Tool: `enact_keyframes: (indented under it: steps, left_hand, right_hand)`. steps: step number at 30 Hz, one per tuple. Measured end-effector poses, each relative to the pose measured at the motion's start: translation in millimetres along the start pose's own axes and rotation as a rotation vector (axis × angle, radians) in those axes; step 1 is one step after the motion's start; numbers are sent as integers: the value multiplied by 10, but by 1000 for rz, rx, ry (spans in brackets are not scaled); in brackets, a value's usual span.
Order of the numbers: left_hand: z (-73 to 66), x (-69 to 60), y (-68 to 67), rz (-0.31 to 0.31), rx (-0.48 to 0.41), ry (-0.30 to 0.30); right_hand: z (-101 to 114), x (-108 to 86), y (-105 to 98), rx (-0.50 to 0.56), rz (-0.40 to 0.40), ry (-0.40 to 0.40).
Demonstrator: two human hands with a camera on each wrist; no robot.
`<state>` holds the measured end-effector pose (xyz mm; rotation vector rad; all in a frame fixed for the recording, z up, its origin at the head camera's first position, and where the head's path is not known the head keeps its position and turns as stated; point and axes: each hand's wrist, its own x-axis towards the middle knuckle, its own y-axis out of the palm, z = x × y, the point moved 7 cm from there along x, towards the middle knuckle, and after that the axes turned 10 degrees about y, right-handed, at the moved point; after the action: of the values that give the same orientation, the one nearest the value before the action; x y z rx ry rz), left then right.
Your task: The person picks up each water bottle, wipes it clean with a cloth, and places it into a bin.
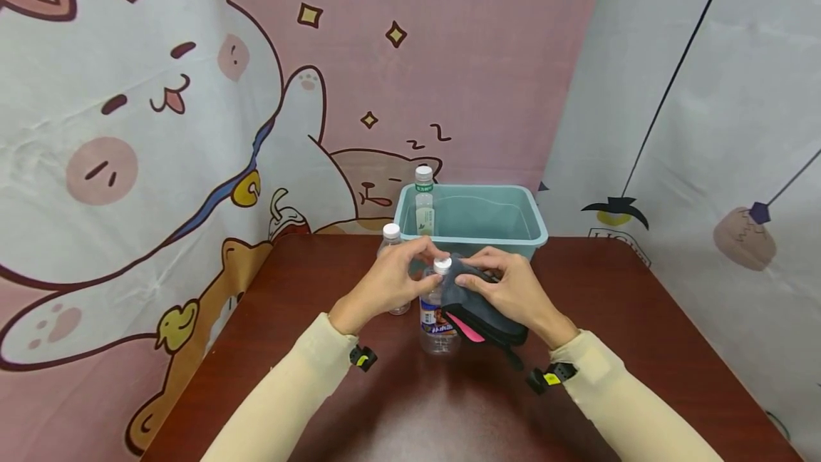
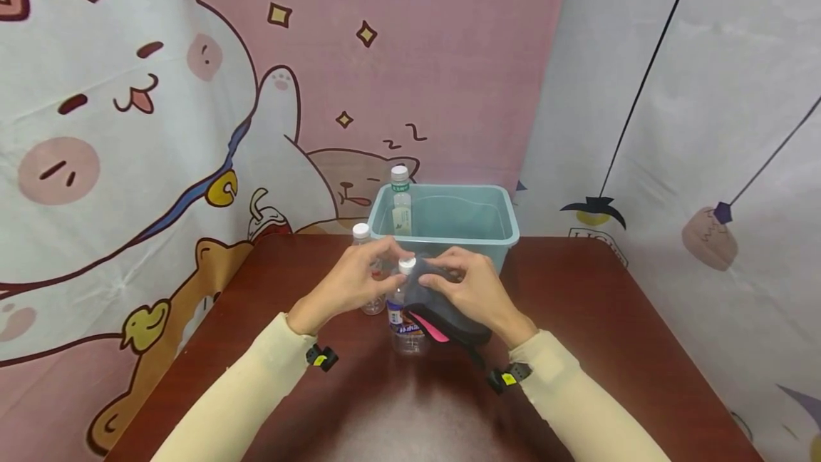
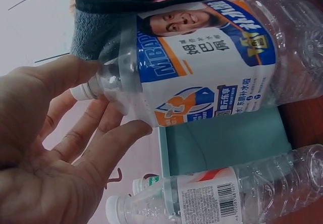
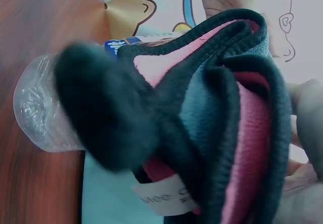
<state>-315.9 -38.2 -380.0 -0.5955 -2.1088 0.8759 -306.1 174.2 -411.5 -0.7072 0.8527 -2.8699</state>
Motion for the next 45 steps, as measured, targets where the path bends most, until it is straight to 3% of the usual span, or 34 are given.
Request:
enact_keyframes:
  steps: [11,22,33,45]
  left_hand:
    - [-9,23,-9,25,2,-12]
    - [-43,12,-18,33,1,8]
    - [-45,-5,17,37,15,3]
    - [-20,-4,34,35,7,-15]
  right_hand:
    - [-35,-42,-26,-155,21,-25]
    - [-297,-109,69,-144,41,23]
    - [-660,-229,344,-284,176,88]
    - [-914,-293,661,-361,339,55]
